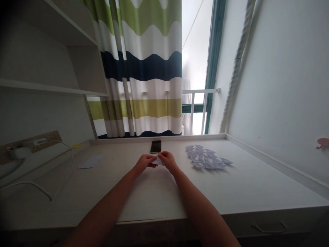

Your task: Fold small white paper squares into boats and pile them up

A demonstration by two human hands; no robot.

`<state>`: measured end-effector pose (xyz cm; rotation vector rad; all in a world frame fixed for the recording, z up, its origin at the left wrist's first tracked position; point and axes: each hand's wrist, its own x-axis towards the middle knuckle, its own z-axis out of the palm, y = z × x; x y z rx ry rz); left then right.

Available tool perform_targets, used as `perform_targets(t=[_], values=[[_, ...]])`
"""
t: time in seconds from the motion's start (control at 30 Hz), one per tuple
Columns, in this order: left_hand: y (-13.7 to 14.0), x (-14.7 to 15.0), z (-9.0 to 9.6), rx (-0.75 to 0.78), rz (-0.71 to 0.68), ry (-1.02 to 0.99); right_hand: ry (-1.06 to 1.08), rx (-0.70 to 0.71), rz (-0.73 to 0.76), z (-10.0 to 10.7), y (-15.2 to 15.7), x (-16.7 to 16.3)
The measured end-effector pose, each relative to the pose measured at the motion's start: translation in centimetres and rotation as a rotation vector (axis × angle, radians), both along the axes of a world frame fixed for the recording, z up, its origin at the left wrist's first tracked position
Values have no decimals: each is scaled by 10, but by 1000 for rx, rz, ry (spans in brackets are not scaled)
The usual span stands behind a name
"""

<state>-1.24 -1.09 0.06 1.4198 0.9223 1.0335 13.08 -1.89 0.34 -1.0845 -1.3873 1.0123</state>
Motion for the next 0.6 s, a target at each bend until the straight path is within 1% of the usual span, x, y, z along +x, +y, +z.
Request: perform_targets(t=[0.27, 0.4, 0.6], values=[[-3, 0, 1, -3, 10, -7, 20, 25, -7, -3, 3, 0], [-1, -1, 0, 22, -15, 62, 32, 25, 33, -2, 1, -2], [2, -2, -1, 19, 33, 71, 10, 48, 74, -3, 1, -2]])
